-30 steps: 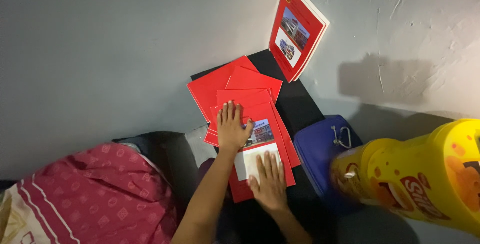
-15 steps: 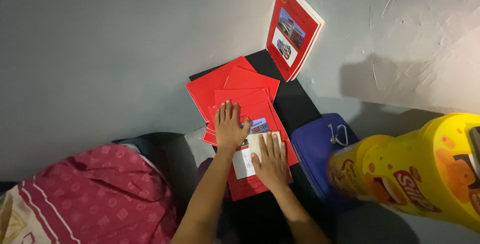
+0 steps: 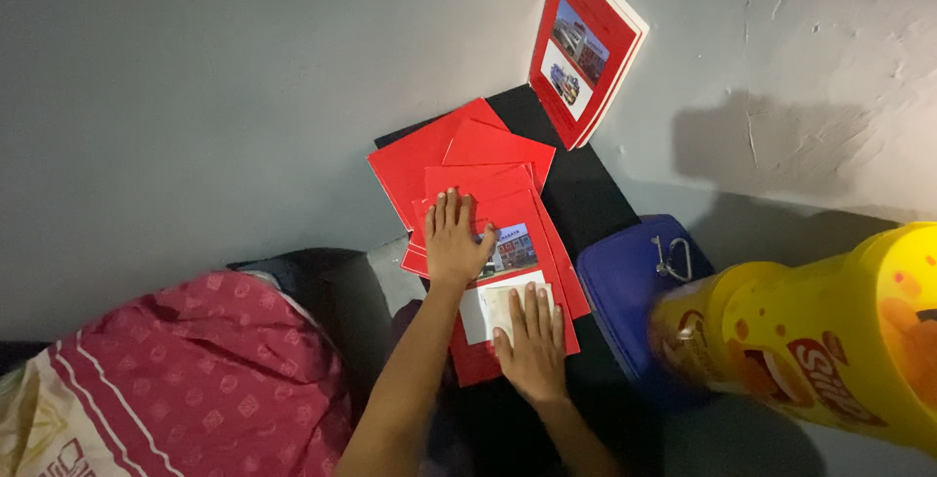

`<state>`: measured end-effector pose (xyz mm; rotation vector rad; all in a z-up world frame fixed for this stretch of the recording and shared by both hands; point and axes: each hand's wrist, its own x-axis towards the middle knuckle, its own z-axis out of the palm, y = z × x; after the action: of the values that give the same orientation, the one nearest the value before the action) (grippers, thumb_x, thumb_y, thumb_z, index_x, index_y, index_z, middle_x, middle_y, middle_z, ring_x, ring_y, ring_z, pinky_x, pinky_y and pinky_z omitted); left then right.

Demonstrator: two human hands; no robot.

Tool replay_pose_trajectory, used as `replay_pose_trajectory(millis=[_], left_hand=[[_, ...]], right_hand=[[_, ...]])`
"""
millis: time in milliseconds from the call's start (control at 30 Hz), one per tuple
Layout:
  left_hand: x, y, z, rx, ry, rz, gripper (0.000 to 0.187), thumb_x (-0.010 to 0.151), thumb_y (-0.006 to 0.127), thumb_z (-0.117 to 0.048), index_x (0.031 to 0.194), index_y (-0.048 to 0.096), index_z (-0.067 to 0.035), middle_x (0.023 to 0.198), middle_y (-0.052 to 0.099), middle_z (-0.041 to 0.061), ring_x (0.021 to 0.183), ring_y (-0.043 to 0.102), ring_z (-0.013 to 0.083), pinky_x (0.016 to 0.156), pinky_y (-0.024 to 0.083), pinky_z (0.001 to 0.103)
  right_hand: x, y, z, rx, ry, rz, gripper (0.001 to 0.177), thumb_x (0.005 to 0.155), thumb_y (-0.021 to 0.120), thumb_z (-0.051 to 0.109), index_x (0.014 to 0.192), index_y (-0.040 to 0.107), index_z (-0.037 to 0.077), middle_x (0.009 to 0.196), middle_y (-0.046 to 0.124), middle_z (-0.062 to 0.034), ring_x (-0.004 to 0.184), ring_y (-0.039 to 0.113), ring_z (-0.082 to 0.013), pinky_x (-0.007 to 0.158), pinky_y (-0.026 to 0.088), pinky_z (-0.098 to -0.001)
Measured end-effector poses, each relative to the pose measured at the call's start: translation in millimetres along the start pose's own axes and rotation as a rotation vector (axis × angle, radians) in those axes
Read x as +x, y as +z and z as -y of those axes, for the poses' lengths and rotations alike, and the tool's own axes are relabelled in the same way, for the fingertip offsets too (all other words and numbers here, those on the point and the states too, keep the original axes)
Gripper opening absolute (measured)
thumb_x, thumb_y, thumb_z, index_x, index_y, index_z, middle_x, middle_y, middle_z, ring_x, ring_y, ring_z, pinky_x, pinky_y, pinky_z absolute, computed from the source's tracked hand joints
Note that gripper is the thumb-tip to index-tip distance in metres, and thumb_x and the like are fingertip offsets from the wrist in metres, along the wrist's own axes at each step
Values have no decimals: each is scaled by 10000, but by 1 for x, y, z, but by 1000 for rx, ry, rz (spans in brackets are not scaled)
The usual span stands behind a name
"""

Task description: Wiping and cleaning several red folders with a white cloth.

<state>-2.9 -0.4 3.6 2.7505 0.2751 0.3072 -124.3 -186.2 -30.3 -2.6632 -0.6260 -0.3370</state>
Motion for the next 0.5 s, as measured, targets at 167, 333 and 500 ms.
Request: replay_pose_trajectory(millis=[167, 333, 500], left_hand=[[0, 5, 3, -4, 6, -7, 782, 932, 444, -572, 1530, 439, -69, 1657, 294, 182, 1562, 191, 301, 1267, 94, 460], [1, 7, 3, 6, 12, -15, 787, 929, 441, -576, 1524, 426, -61, 1633, 287, 197, 1536, 192, 309, 1239, 86, 470], [-1, -3, -1, -27, -4, -1, 768, 935, 442, -550, 1538, 435, -74, 1664, 288, 177, 1565, 205, 306, 1278, 103, 464]], right_hand=[[4, -2, -1, -7, 20, 33, 722, 954, 531, 437, 1552, 371, 63, 1612, 316, -248, 1505, 268, -392, 1207, 162, -584], [23, -5, -8, -27, -19, -3, 718, 975, 514, 447, 1540, 375, 25, 1590, 344, -272, 1511, 272, -410, 1217, 163, -594], [51, -6, -14, -61, -19, -36, 689, 980, 499, 440, 1544, 401, 56, 1599, 377, -242, 1519, 289, -389, 1222, 182, -573]])
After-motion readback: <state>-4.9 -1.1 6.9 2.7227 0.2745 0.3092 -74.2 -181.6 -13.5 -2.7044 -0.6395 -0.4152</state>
